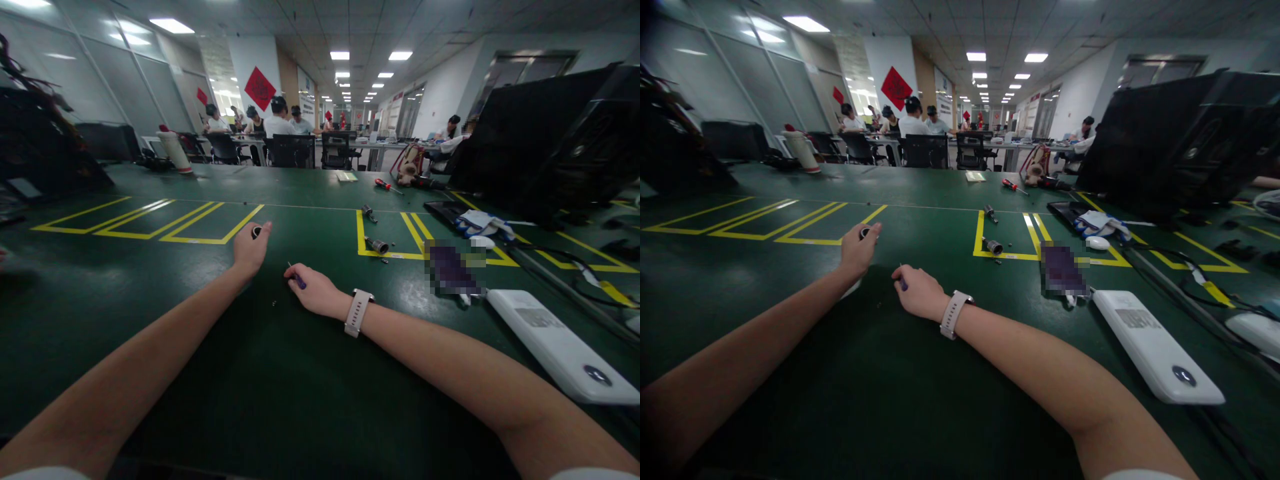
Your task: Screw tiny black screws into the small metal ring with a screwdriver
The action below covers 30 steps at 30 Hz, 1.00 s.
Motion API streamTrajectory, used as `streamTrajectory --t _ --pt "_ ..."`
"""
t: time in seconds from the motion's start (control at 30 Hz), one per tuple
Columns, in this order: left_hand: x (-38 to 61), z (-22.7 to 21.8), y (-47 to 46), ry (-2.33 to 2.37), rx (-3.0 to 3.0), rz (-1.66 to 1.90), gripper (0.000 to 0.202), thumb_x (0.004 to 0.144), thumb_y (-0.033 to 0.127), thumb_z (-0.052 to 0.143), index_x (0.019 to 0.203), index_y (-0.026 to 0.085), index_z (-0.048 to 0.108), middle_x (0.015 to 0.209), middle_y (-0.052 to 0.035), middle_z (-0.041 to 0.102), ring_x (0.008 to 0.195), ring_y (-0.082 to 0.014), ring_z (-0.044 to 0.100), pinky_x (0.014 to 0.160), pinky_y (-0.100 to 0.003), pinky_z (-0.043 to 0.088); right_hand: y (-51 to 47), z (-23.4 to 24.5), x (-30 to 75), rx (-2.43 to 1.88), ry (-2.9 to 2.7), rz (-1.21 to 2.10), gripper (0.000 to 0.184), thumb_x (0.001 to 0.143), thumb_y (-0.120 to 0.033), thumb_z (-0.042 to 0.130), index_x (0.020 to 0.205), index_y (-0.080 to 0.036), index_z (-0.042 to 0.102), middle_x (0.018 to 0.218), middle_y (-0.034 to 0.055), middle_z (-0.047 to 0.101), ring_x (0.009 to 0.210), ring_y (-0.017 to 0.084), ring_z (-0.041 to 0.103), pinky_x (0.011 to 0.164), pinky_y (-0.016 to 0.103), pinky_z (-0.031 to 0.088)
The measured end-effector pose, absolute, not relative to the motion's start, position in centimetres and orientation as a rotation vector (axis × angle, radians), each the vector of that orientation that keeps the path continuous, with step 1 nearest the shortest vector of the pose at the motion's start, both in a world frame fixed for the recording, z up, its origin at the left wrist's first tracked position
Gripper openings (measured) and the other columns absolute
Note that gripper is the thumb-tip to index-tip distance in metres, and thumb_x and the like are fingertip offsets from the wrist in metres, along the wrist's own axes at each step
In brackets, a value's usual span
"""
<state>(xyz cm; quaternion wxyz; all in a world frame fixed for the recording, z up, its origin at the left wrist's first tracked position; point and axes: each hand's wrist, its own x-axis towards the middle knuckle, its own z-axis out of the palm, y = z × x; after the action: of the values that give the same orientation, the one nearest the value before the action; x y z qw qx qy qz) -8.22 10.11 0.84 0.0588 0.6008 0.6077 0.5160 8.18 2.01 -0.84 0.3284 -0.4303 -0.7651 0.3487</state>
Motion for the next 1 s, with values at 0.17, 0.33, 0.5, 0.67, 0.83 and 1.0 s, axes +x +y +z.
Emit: streamTrajectory --t 0.17,0.33,0.5,0.67,0.83,1.0 --pt "-9.8 1.0 10.7 1.856 1.698 1.669 0.028 0.077 0.041 0.050 0.059 0.019 0.046 0.054 0.0030 0.043 0.056 -0.0134 0.042 0.054 -0.026 0.031 0.7 -0.3 5.3 -0.819 -2.352 0.914 0.017 0.084 -0.020 0.050 0.099 -0.022 0.058 0.102 0.0056 0.063 0.092 0.022 0.060 0.076 0.036 0.047" --pt "-10.1 0.7 10.6 1.805 1.716 1.651 0.025 0.076 0.037 0.051 0.059 0.019 0.048 0.054 0.0030 0.044 0.056 -0.0133 0.043 0.053 -0.025 0.031 -1.3 -0.7 7.3 -0.480 -2.542 0.662 0.029 0.078 -0.005 0.054 0.100 -0.023 0.058 0.104 0.0035 0.065 0.099 0.020 0.060 0.084 0.034 0.046" --pt "-9.1 0.8 10.0 1.731 1.707 1.640 0.025 0.076 0.034 0.052 0.057 0.018 0.049 0.053 0.0032 0.044 0.056 -0.0126 0.042 0.054 -0.025 0.031 -3.1 -0.1 12.3 -0.307 -2.630 0.683 0.024 0.078 -0.007 0.054 0.098 -0.021 0.060 0.116 0.0082 0.062 0.112 0.021 0.056 0.090 0.036 0.045" --pt "-7.4 1.8 8.9 1.515 1.572 1.620 0.023 0.072 0.034 0.055 0.059 0.017 0.050 0.055 0.0027 0.046 0.055 -0.0113 0.043 0.053 -0.025 0.033 -4.7 0.7 16.6 -0.378 -2.635 0.737 0.031 0.078 -0.003 0.051 0.101 -0.022 0.061 0.118 0.0068 0.063 0.117 0.019 0.053 0.097 0.039 0.042" --pt "-5.0 3.2 7.3 1.264 1.418 1.482 0.019 0.067 0.033 0.058 0.062 0.017 0.048 0.058 0.0025 0.046 0.049 -0.0089 0.039 0.047 -0.024 0.030 -6.0 0.8 19.6 -0.515 -2.561 0.778 0.034 0.077 -0.002 0.052 0.102 -0.023 0.062 0.115 0.0062 0.064 0.113 0.020 0.056 0.095 0.040 0.045" --pt "-3.2 4.6 4.3 1.168 1.490 1.353 0.018 0.063 0.023 0.062 0.077 0.016 0.054 0.066 0.0022 0.048 0.057 -0.0096 0.045 0.056 -0.025 0.036 -6.6 1.2 20.3 -0.778 -2.147 0.925 0.028 0.082 -0.014 0.053 0.107 -0.024 0.062 0.110 0.0057 0.066 0.103 0.019 0.061 0.091 0.040 0.046"
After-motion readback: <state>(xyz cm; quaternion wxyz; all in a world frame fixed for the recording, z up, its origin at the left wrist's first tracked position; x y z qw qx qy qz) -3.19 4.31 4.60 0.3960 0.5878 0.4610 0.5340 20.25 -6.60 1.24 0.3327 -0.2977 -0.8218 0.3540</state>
